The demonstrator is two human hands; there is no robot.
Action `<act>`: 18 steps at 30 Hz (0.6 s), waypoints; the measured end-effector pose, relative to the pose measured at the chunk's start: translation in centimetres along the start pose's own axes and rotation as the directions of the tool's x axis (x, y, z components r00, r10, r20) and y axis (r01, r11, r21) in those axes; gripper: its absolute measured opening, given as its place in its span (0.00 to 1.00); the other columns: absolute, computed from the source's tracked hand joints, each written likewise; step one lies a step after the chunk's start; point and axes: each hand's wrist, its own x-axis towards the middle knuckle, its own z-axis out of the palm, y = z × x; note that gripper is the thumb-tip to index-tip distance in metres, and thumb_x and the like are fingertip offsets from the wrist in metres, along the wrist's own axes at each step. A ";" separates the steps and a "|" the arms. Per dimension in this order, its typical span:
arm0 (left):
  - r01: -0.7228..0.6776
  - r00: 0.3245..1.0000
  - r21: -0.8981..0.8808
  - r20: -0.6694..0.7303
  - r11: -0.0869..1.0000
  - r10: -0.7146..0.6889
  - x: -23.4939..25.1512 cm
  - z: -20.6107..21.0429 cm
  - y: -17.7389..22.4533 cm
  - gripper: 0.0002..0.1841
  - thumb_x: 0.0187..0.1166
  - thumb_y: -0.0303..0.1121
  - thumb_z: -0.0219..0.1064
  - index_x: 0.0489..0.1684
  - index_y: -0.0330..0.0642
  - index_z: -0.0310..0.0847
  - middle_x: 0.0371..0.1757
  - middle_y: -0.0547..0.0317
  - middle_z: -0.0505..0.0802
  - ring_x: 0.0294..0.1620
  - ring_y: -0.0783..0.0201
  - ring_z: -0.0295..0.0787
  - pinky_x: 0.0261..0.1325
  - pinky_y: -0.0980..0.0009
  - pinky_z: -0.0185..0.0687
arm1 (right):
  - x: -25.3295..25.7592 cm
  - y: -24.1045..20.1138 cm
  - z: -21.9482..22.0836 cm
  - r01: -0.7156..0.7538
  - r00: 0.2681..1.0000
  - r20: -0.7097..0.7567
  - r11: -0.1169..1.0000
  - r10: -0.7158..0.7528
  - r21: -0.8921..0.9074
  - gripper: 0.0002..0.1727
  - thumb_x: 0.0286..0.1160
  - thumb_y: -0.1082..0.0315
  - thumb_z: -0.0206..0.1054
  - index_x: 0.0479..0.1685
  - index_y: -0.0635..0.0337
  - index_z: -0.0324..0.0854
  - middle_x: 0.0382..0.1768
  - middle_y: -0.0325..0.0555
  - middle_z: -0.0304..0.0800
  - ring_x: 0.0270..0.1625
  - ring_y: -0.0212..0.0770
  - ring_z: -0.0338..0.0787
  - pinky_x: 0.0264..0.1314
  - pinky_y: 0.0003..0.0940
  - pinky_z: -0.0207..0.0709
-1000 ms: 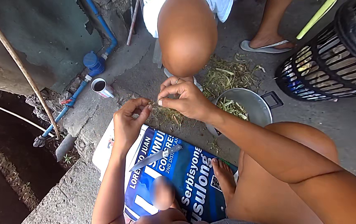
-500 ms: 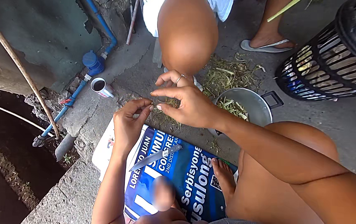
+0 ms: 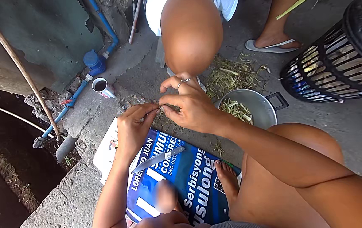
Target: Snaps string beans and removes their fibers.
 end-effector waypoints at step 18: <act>0.203 0.958 -0.536 -0.064 0.820 -0.279 0.2 -2.4 -2.4 0.07 0.82 0.29 0.69 0.51 0.45 0.91 0.48 0.68 0.96 0.42 0.76 0.91 0.49 0.78 0.87 | -1.4 4.6 3.9 -0.534 0.846 0.297 0.695 0.443 0.482 0.05 0.67 0.70 0.73 0.30 0.58 0.94 0.53 0.51 0.86 0.62 0.44 0.79 0.63 0.45 0.71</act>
